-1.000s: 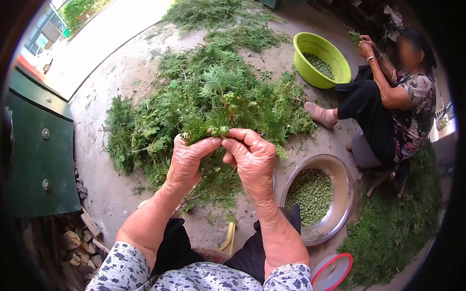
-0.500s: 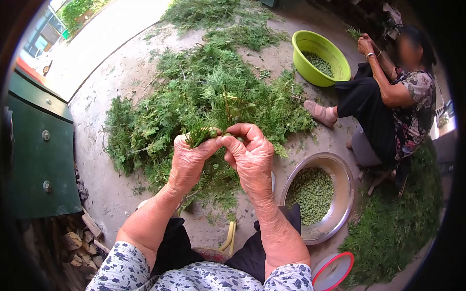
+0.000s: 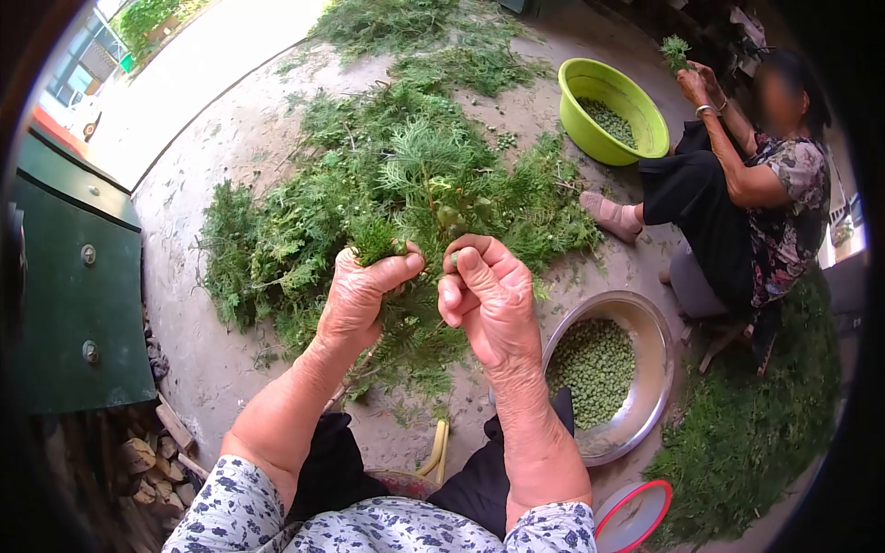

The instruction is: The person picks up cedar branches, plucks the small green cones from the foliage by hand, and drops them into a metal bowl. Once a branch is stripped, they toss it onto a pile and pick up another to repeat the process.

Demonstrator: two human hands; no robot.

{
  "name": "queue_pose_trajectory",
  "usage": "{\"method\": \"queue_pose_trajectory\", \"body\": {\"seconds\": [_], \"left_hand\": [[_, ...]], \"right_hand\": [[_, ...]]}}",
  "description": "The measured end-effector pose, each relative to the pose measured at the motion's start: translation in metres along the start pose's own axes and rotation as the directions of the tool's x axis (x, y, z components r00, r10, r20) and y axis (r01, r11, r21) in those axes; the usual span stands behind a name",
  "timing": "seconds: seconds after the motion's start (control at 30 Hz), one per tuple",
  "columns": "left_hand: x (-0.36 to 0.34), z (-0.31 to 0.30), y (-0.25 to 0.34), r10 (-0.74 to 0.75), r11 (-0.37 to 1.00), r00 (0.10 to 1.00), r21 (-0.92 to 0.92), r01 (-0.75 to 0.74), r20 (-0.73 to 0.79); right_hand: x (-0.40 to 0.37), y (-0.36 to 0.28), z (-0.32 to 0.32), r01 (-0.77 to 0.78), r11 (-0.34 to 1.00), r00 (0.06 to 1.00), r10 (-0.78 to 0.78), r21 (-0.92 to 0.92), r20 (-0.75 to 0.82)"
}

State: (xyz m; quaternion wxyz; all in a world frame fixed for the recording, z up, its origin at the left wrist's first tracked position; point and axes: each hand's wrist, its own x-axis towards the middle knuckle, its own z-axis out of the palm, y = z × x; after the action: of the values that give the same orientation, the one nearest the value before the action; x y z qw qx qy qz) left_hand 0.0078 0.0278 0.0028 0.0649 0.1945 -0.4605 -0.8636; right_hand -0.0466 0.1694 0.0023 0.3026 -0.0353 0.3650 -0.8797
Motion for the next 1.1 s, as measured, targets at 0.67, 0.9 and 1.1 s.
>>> {"method": "queue_pose_trajectory", "body": {"seconds": [0.67, 0.9, 1.1], "left_hand": [[0.002, -0.009, -0.011, 0.301, 0.732, 0.93, 0.573, -0.368, 0.212], [0.002, -0.004, 0.003, 0.042, 0.998, 0.999, -0.054, -0.043, -0.018], [0.013, -0.028, 0.005, 0.004, 0.986, 0.984, -0.161, -0.033, -0.179]], "right_hand": [[-0.001, 0.01, 0.011, -0.042, 0.921, 0.992, -0.009, -0.386, -0.129], [0.0, -0.014, -0.01, 0.078, 0.997, 0.995, -0.079, -0.006, -0.055], [-0.022, -0.068, -0.147, 0.244, 0.962, 0.809, -0.273, -0.125, -0.521]]}}
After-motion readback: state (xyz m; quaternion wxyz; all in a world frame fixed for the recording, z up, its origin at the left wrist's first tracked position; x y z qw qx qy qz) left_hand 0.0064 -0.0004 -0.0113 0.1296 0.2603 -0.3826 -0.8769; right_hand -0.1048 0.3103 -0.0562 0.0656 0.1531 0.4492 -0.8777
